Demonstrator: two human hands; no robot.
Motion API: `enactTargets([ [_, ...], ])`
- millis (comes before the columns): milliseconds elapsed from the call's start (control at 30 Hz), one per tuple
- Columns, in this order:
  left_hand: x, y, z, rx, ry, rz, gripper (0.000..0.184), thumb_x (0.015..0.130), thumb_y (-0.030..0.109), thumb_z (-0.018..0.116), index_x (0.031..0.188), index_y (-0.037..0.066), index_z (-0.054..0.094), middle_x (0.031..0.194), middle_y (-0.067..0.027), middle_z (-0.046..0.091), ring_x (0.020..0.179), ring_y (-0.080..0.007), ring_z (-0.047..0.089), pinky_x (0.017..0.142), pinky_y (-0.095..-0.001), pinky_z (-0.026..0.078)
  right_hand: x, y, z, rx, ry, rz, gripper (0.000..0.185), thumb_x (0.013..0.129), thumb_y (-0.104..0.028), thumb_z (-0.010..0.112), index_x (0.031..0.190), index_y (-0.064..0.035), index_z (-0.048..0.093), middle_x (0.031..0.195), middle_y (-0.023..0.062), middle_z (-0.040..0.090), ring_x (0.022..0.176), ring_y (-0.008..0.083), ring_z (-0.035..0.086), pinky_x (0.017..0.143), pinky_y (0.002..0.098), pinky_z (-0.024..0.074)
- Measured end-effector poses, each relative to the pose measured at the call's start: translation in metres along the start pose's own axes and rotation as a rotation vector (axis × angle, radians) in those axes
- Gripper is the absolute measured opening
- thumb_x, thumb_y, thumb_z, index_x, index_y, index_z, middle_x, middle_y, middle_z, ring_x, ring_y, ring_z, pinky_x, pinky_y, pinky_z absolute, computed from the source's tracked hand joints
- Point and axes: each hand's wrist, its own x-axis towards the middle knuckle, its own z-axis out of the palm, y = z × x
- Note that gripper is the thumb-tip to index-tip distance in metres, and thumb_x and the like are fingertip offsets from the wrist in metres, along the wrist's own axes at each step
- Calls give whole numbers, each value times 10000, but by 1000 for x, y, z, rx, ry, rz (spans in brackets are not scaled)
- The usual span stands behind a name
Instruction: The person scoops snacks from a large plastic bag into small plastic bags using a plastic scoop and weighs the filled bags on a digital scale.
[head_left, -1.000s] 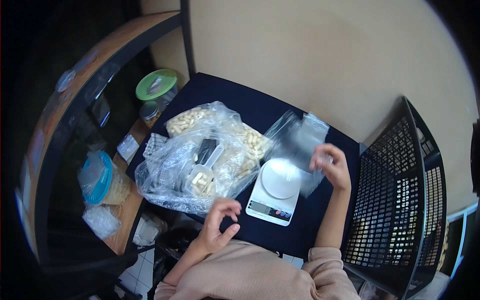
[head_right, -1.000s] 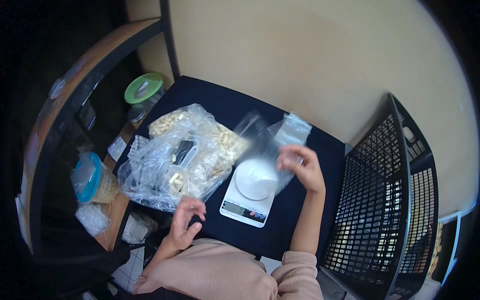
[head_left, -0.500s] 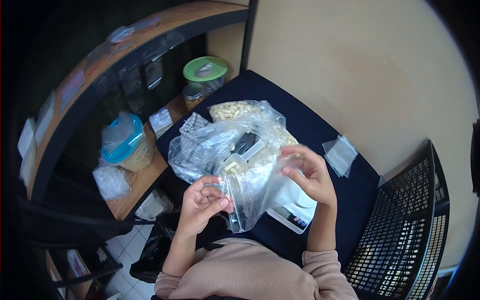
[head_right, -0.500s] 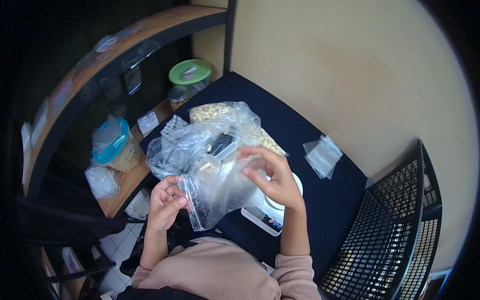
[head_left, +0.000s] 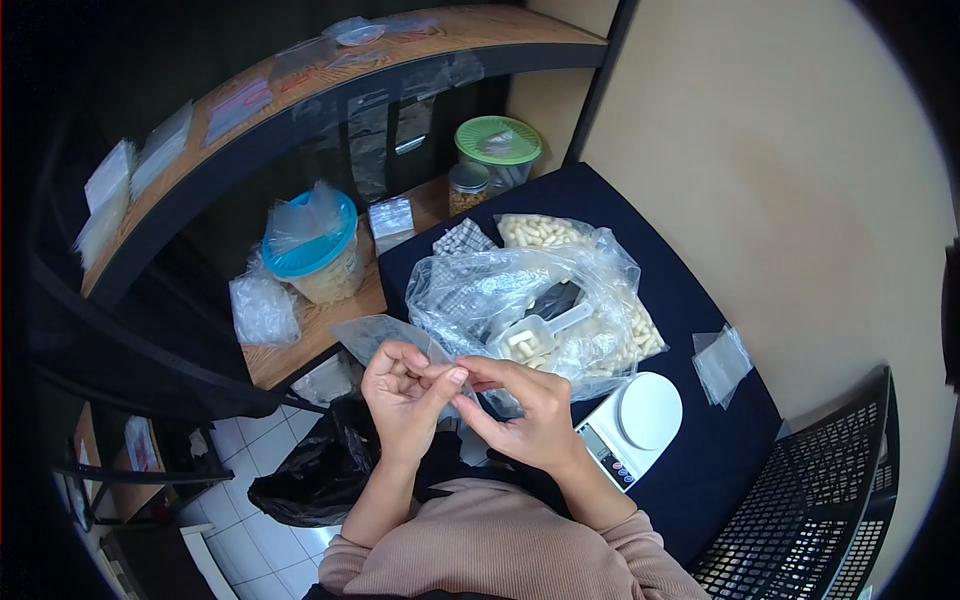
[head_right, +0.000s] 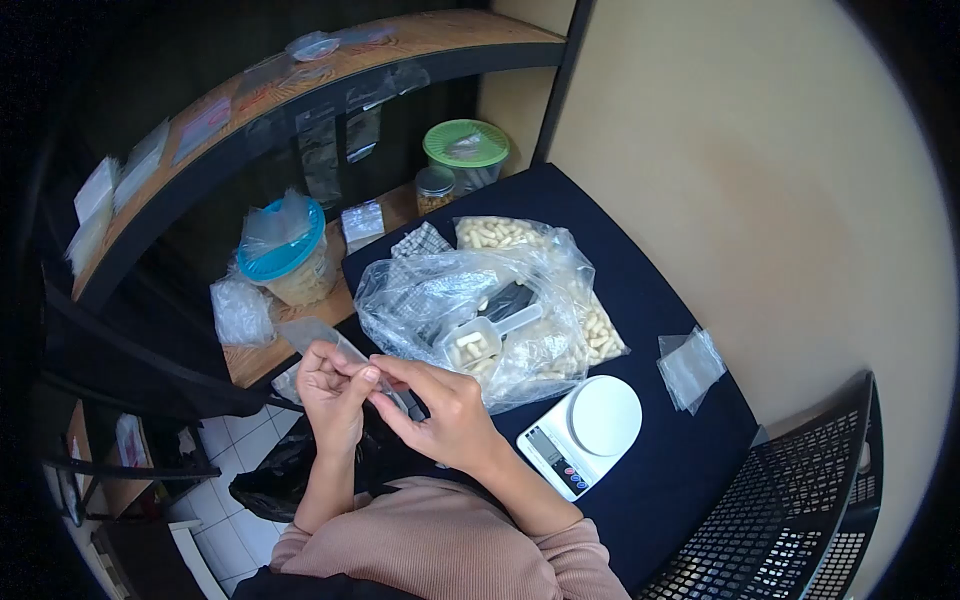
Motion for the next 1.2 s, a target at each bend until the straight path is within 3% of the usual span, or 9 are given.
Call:
enactTargets([
  [133,-2,-7,-9,2,24,-33,284,714,-56,663,841,36,426,733,-107,617,647,-110,610,576,-193,489,-5,11,2,241,-121,229,317,755,-13,630,1061,29,560,875,162,647,785,183,644,689,263,523],
  [233,-3,-9,-15,7,21,-70,277,719,-41,668,861,25,439,718,-97,615,602,-100,592,548,-194,483,-8,20,5,368,-124,324,265,746,10,628,1007,42,591,809,130,654,766,158,641,677,253,525],
  [400,-3,-13,-15,67,-28,-107,213,769,9,635,902,13,469,720,-56,574,612,-85,557,537,-187,461,-5,20,4,342,-100,334,179,780,-7,597,949,51,588,793,118,640,695,124,625,620,243,505],
  [500,-6,-17,-2,85,-50,-84,145,825,56,578,916,18,472,774,-39,523,636,-74,513,550,-185,432,-4,21,5,149,-139,204,81,793,-15,567,844,47,562,715,116,584,632,163,590,572,265,465],
  [533,-10,-15,3,248,-60,-118,95,861,70,518,921,22,462,823,-24,480,638,-60,462,566,-183,402,-5,23,6,68,-87,142,71,801,-23,544,821,44,532,694,133,537,606,225,566,559,304,449],
  [633,-13,-12,9,718,-176,32,111,868,64,450,790,-13,464,663,-98,459,559,-167,456,523,-278,379,-7,24,9,-27,-26,68,75,804,-32,521,784,34,491,658,154,479,571,309,526,536,358,422],
  [667,-13,-13,15,736,-140,108,164,859,69,442,727,-27,445,617,-151,422,537,-259,455,503,-338,362,-7,24,9,-43,-11,57,76,797,-32,520,770,27,480,644,157,466,563,330,511,525,374,410],
  [800,-14,-17,16,879,-150,216,164,848,56,441,707,-25,422,612,-163,426,525,-299,452,486,-356,355,-14,32,5,-139,-100,66,102,793,-45,523,729,11,466,648,153,475,558,328,517,501,379,410],
  [1200,-20,-28,36,974,-164,242,134,795,12,458,685,-24,390,588,-170,398,502,-329,428,467,-378,345,-31,30,-2,-356,133,79,136,775,-51,533,671,-21,452,610,126,446,505,308,512,448,377,411],
])
